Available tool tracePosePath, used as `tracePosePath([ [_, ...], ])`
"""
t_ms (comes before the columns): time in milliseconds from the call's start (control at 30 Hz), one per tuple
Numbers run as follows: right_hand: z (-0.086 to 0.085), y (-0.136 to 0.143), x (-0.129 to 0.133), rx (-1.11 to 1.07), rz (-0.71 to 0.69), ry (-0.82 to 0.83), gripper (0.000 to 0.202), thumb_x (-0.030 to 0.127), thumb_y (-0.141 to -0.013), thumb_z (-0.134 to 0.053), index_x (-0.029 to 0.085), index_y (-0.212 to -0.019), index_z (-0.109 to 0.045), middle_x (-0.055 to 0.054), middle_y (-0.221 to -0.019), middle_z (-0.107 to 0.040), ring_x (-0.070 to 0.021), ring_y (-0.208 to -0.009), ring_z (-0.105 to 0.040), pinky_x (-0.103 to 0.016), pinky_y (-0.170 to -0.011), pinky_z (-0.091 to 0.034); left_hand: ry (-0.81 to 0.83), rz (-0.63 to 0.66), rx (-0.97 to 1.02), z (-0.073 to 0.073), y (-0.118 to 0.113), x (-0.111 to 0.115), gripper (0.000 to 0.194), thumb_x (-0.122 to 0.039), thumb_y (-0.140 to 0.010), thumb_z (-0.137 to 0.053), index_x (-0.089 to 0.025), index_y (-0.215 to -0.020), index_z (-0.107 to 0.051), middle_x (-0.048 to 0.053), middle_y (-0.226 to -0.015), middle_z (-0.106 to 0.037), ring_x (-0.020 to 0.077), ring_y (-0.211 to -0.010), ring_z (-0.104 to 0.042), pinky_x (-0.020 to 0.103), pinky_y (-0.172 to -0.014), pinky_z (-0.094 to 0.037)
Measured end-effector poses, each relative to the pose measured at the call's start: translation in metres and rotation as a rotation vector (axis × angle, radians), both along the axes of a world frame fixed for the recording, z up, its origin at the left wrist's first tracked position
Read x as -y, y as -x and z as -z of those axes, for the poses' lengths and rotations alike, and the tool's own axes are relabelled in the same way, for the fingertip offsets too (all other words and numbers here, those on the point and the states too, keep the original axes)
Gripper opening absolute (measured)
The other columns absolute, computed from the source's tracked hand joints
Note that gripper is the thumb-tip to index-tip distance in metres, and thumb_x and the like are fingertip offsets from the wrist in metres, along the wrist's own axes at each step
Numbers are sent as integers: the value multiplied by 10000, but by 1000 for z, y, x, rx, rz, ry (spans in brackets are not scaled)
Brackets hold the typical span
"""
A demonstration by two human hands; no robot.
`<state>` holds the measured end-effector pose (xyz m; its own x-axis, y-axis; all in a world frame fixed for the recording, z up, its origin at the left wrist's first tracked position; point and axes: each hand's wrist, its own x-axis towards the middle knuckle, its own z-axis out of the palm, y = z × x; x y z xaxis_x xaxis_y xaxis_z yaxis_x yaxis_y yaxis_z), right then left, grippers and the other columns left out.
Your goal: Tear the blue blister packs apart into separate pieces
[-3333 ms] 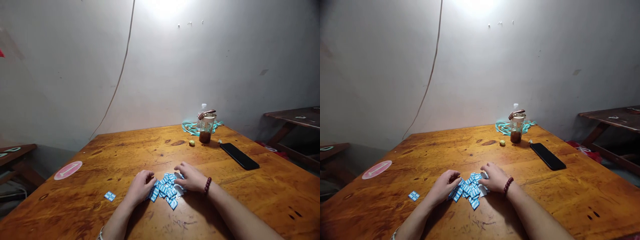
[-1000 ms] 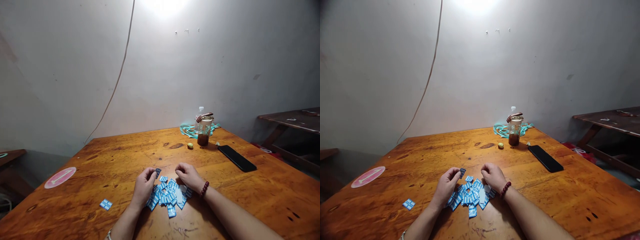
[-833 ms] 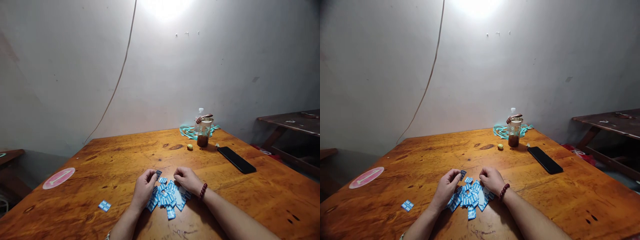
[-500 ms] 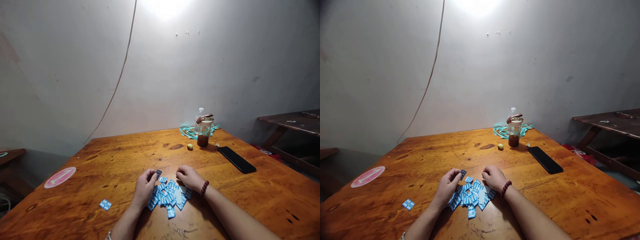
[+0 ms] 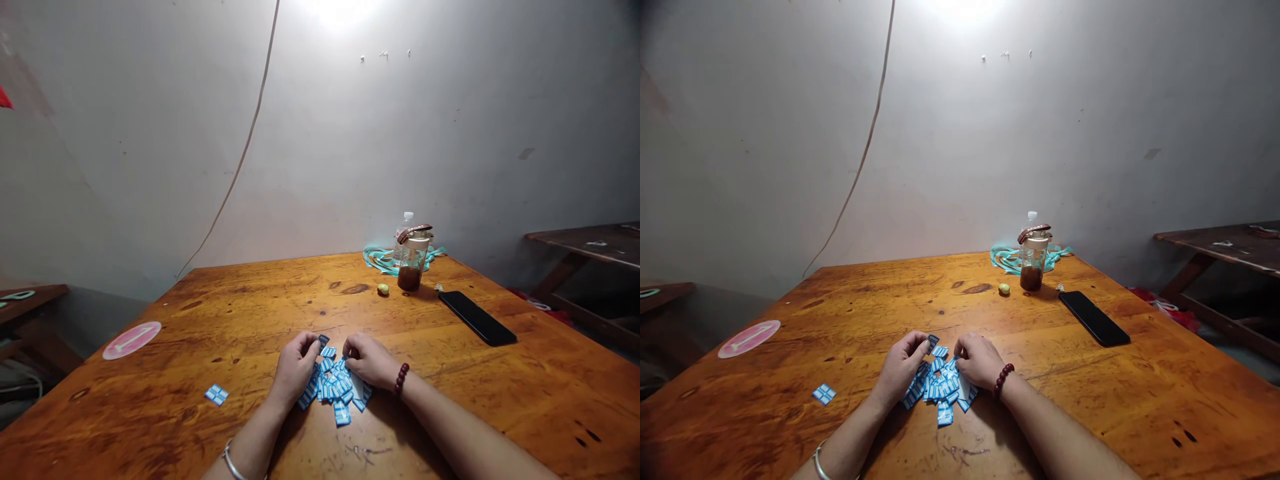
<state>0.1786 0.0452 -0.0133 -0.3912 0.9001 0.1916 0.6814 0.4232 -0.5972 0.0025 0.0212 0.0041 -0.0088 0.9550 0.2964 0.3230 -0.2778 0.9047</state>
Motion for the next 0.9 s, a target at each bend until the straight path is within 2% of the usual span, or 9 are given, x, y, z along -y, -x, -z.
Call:
tracePosePath([
  [200, 1, -2, -6, -282, -6, 144, 116, 76, -617, -456, 157, -650, -532, 18, -629, -528, -92, -586, -466, -172, -509, -336, -11, 7, -20, 0, 0, 1, 190, -314, -735, -478, -154, -729, -581, 2, -653, -580, 133, -611, -516, 224, -570, -387],
  [333, -6, -1, -4, -394, -18, 73, 127, 70, -628, -429, 155, -662, -517, 18, -641, -514, -89, -592, -463, -170, -517, -354, 10, -2, 35, 1, 1, 1, 181, -315, -725, -497, -152, -717, -576, -14, -622, -550, 111, -567, -486, 204, -533, -373],
  [433, -10, 1, -1, -438, -40, 5, 132, 80, -646, -425, 158, -683, -526, 5, -705, -533, -105, -682, -488, -190, -592, -382, 71, 13, 115, 1, 1, 0, 190, -324, -717, -508, -145, -725, -572, -13, -615, -548, 102, -542, -484, 193, -504, -372],
  [533, -11, 2, -1, -513, -29, 12, 106, 118, -680, -431, 157, -706, -527, 3, -716, -539, -112, -705, -498, -215, -650, -397, 142, 42, 200, 1, 0, 1, 207, -338, -711, -515, -144, -751, -574, 1, -643, -577, 112, -565, -516, 198, -518, -398],
  [667, -13, 4, 1, -607, 11, 58, 80, 187, -732, -431, 165, -729, -509, 15, -688, -518, -106, -654, -488, -219, -624, -406, 231, 75, 299, 2, -1, 1, 222, -346, -699, -534, -145, -779, -587, 15, -676, -608, 119, -588, -543, 213, -545, -428],
  [900, -22, 16, 17, -672, -127, 117, 71, 222, -754, -461, 174, -767, -512, 12, -695, -533, -107, -643, -495, -206, -589, -405, 391, 132, 437, -1, -10, 7, 269, -366, -643, -607, -125, -762, -622, 28, -658, -621, 99, -526, -541, 205, -508, -431],
])
